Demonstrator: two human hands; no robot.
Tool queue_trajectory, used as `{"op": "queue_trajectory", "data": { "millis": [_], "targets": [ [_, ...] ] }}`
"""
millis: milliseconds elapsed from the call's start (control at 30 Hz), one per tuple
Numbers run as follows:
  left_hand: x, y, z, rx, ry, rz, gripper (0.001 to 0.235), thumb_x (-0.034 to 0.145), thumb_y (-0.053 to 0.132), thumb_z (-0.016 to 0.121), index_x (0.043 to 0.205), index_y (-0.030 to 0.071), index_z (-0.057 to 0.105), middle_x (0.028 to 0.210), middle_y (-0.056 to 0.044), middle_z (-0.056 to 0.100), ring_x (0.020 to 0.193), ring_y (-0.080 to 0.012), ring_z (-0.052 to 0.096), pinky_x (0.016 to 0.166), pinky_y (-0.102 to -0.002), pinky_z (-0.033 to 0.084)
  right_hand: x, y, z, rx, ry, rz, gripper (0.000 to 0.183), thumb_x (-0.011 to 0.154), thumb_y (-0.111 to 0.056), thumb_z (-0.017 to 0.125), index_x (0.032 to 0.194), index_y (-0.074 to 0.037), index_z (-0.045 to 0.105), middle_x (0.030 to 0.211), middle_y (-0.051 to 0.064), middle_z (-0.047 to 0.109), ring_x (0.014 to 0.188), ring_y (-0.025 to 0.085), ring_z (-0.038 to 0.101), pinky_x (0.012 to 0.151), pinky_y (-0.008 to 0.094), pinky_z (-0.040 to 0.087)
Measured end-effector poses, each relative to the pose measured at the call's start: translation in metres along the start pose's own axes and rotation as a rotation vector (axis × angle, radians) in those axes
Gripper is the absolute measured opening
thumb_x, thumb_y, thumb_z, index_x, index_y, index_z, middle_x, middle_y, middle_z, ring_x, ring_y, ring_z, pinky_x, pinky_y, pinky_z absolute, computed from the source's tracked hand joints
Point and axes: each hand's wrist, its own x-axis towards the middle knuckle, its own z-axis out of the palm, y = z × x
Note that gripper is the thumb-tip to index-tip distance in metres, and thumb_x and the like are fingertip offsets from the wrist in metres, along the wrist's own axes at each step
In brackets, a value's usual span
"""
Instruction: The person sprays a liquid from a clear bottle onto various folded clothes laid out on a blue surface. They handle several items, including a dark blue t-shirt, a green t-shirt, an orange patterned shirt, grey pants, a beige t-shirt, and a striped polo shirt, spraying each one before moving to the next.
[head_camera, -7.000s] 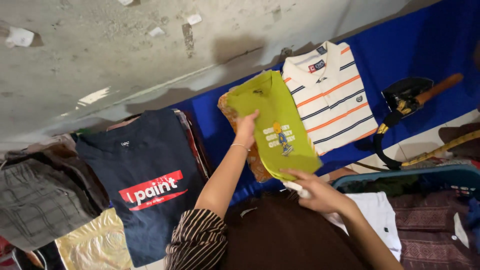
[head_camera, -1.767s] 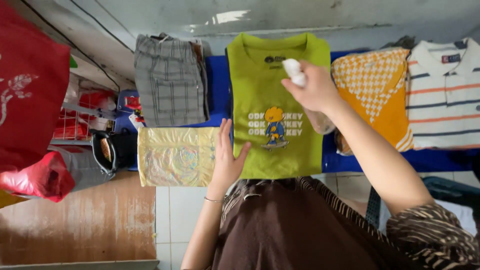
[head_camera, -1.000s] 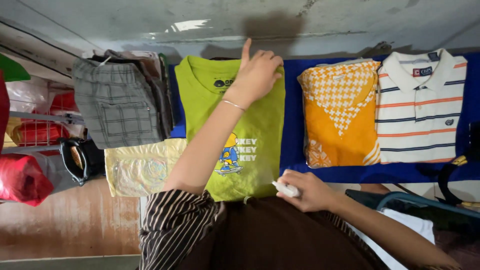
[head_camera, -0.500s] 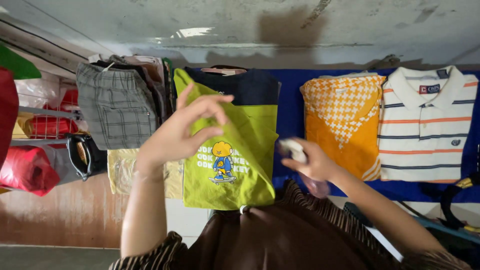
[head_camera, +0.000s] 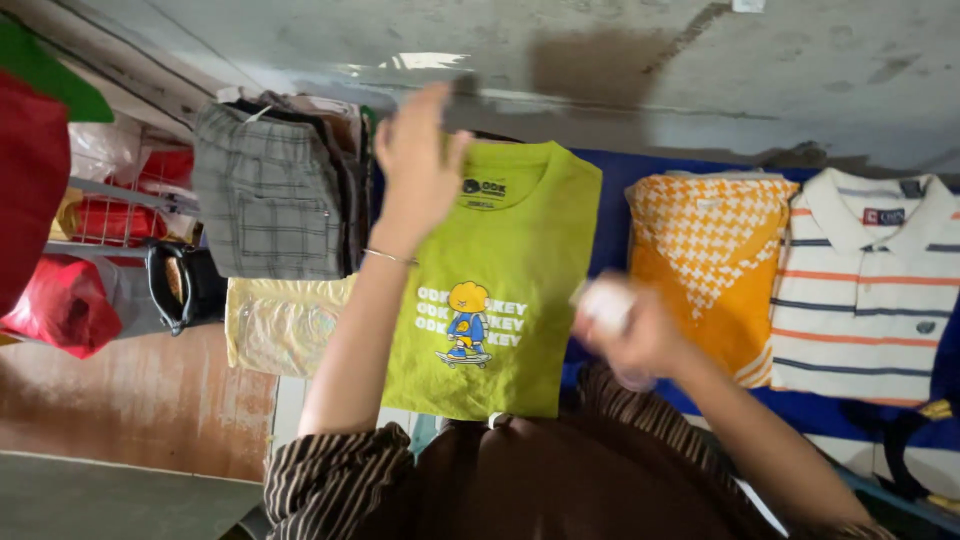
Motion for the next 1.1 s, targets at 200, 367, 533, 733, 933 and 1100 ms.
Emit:
{"op": "queue_trajectory", "data": {
  "millis": [200, 367, 533, 733, 933, 1100],
  "targets": [
    [-0.006, -0.105, 0.001, -0.217, -0.131, -0.253, 0.056, 0.103, 0.034, 0.077, 0.136, -0.006, 0.057, 0.128, -0.026, 0.064, 0.123, -0.0378, 0.062, 0.104, -0.044, 0.049, 0.041, -0.113, 0.036, -0.243, -0.534, -0.157, 0.032, 0.085, -0.022, 0.079, 0.109, -0.005, 0.067, 0.099, 0.012, 0.07, 0.075, 0.029, 0.069, 0.063, 0.038, 0.055],
    [-0.005, -0.074, -0.034, -0.242, -0.067, -0.285, 0.039, 0.085, 0.023, 0.079, 0.114, -0.001, 0.07, 0.095, -0.021, 0.075, 0.088, -0.0341, 0.077, 0.079, -0.04, 0.058, 0.075, -0.093, 0.047, -0.299, 0.016, 0.001, 0.031, 0.084, -0.026, 0.08, 0.104, -0.005, 0.068, 0.087, 0.013, 0.07, 0.072, 0.026, 0.071, 0.063, 0.039, 0.055],
    [0.0, -0.024, -0.081, -0.014, -0.093, -0.233, 0.029, 0.081, 0.023, 0.085, 0.104, 0.006, 0.077, 0.089, -0.025, 0.072, 0.087, -0.0445, 0.069, 0.076, -0.048, 0.056, 0.069, -0.11, 0.071, -0.38, 0.161, -0.008, 0.028, 0.09, -0.027, 0.08, 0.102, -0.007, 0.065, 0.088, 0.012, 0.069, 0.075, 0.026, 0.073, 0.067, 0.038, 0.056],
    [0.007, 0.039, -0.072, -0.316, -0.355, 0.163, 0.019, 0.076, 0.015, 0.081, 0.084, 0.003, 0.068, 0.085, -0.014, 0.076, 0.07, -0.0277, 0.076, 0.065, -0.037, 0.062, 0.041, -0.135, 0.124, -0.475, 0.067, -0.132, 0.035, 0.078, -0.024, 0.08, 0.104, -0.008, 0.063, 0.093, 0.011, 0.068, 0.079, 0.033, 0.071, 0.067, 0.04, 0.058],
    [-0.003, 0.09, -0.028, -0.855, -0.95, 0.086, 0.034, 0.084, 0.018, 0.083, 0.08, 0.0, 0.054, 0.07, -0.005, 0.065, 0.06, -0.0116, 0.074, 0.049, -0.027, 0.063, 0.062, -0.188, 0.155, -0.816, 0.015, -0.259, 0.057, 0.081, -0.027, 0.074, 0.125, 0.005, 0.058, 0.11, 0.024, 0.063, 0.067, 0.033, 0.069, 0.052, 0.041, 0.058],
    [0.0, 0.082, -0.031, -0.815, -0.974, 0.052, 0.034, 0.083, 0.02, 0.084, 0.084, 0.001, 0.055, 0.073, -0.003, 0.065, 0.066, -0.0115, 0.072, 0.052, -0.028, 0.064, 0.063, -0.173, 0.152, -0.886, 0.003, 0.065, 0.042, 0.083, -0.027, 0.073, 0.115, -0.005, 0.056, 0.102, 0.015, 0.064, 0.073, 0.034, 0.071, 0.059, 0.045, 0.058]
  ]
}}
